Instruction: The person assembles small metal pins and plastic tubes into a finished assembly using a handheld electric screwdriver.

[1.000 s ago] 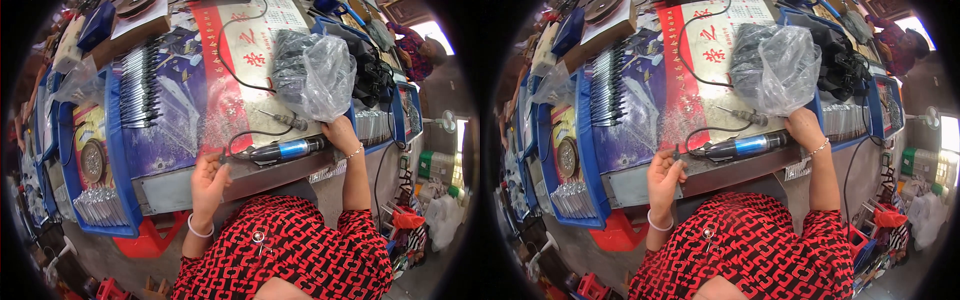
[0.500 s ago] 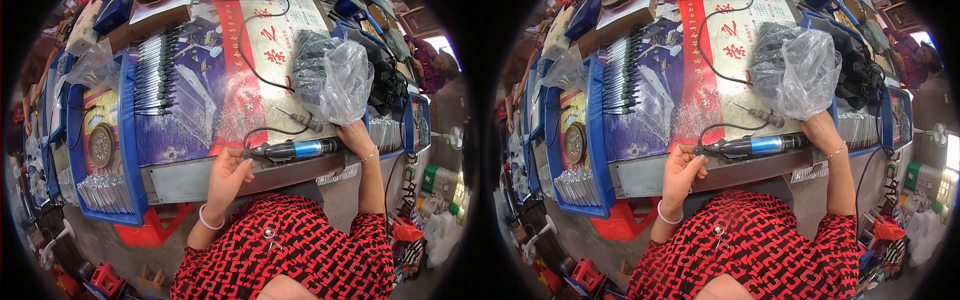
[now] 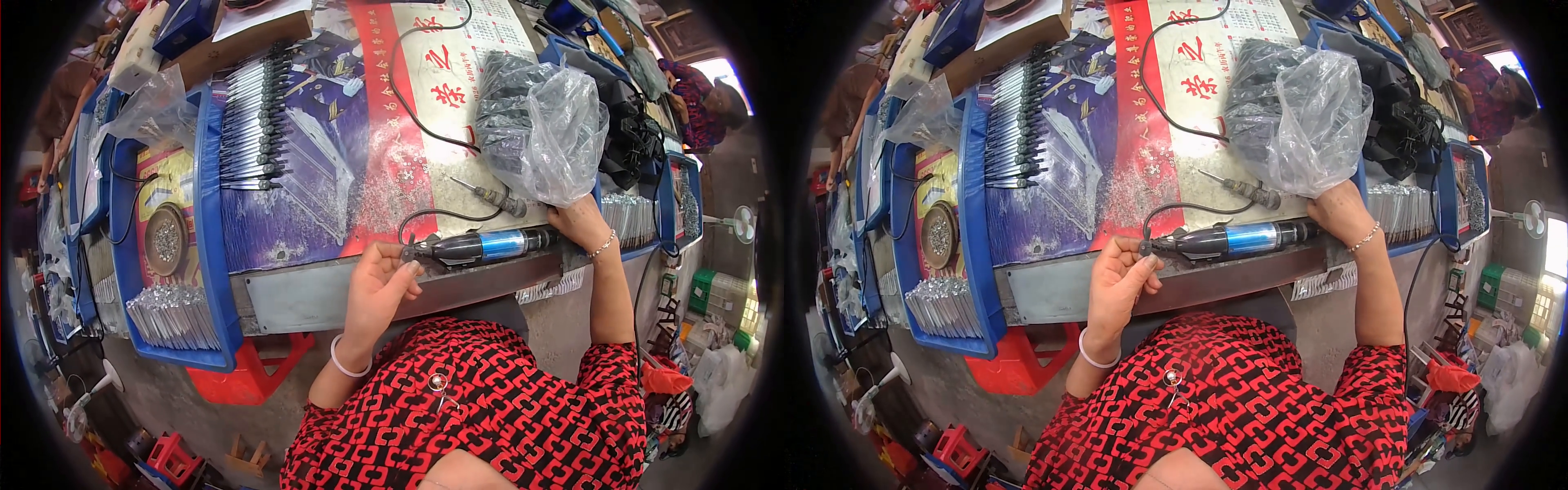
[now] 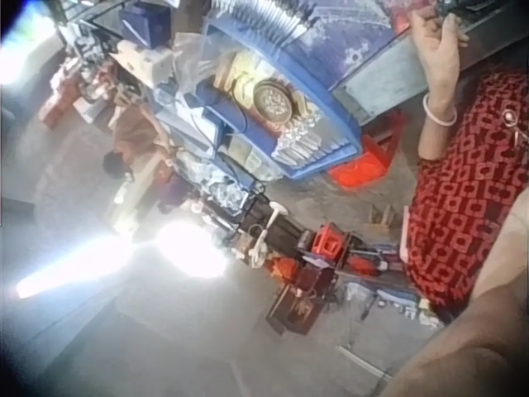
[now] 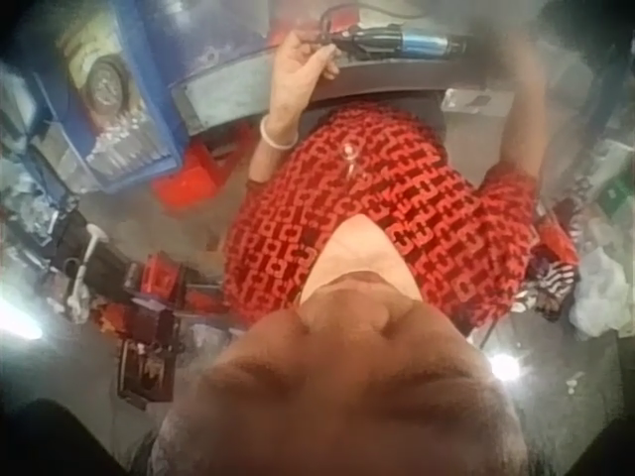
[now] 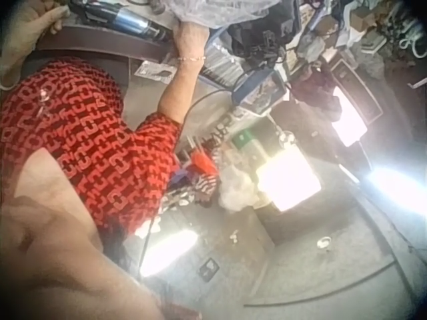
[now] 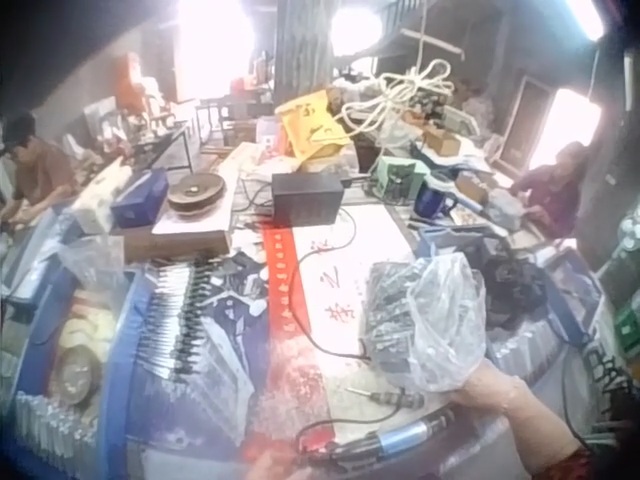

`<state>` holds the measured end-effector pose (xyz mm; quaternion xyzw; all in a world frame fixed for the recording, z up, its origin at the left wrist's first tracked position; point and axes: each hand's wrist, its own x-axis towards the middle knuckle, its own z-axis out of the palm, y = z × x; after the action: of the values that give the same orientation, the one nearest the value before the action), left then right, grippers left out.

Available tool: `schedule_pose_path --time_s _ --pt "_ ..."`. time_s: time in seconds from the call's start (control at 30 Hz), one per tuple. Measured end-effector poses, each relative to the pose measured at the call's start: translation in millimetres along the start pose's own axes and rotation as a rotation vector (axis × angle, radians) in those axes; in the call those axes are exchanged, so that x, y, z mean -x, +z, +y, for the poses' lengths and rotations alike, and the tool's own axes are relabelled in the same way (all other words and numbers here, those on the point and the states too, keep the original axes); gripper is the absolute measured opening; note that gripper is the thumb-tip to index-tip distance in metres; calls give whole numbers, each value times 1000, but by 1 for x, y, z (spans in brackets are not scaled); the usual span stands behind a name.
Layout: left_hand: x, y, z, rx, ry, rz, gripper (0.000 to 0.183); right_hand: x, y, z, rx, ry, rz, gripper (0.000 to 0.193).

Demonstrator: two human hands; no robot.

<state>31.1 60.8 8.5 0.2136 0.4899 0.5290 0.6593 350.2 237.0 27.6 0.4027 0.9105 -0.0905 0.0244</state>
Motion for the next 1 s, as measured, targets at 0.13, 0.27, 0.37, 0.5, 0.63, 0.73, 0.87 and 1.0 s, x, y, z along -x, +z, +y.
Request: schedule_pose_path --time_s 0.13,0.27,0.37,0.5,0.63,0.73,0.87,1.0 --pt "0 0 -3 36 0 -3 16 1 -13 -17 -30 2 90 32" --pt "-2 -1 -4 49 -20 -8 16 14 -48 -79 -197 1 87 21" --pt "-3 0 -1 14 -37 -5 15 11 -37 -135 -606 -66 137 15" --pt "0 1 1 20 -28 -2 15 -10 -23 -171 -642 -143 136 14" --pt "5 -1 4 -28 -4 38 13 -24 -9 -178 -619 -186 161 18" --pt "7 -1 8 -87 29 97 12 -30 -5 -183 -579 -211 155 19" --pt "9 -2 9 -178 91 152 11 -34 -3 -185 -552 -242 152 24" --pt "8 -1 8 -207 126 164 12 -35 -1 -186 -551 -233 147 24"
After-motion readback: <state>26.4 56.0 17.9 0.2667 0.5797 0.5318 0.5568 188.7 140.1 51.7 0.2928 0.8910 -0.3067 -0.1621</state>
